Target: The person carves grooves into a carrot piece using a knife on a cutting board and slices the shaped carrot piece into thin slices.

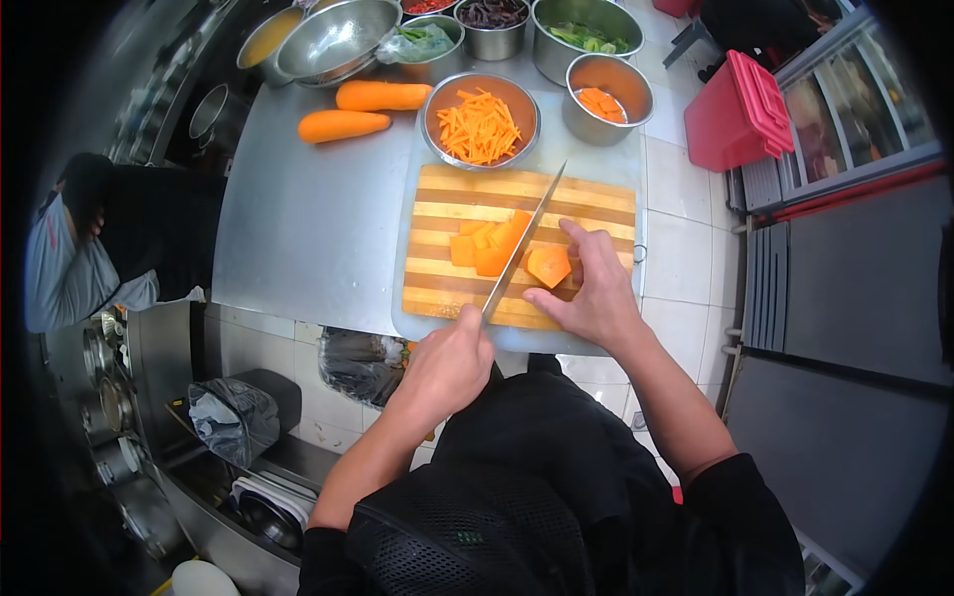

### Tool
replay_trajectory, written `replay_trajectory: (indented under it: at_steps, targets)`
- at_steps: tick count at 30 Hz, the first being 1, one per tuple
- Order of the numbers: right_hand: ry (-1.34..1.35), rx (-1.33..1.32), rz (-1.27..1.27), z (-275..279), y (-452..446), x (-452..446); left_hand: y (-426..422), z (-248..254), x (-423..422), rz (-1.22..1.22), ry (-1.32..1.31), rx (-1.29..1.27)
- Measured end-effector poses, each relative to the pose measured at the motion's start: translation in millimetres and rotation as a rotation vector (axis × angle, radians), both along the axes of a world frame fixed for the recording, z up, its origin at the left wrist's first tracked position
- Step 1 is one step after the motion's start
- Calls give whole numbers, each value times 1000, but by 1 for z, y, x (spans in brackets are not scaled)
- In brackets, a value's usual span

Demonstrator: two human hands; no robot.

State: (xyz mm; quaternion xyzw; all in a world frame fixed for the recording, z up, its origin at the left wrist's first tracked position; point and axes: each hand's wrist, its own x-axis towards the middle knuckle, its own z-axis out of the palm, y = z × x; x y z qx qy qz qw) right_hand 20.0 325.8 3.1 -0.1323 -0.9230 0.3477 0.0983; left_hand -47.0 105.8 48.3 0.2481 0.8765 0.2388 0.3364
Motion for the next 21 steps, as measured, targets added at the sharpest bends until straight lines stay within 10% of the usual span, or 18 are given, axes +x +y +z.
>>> replay_trajectory:
  at_steps: [21]
  targets:
    - [89,-82,22,-3,-4,-5,-14,30,18,-63,83,-45]
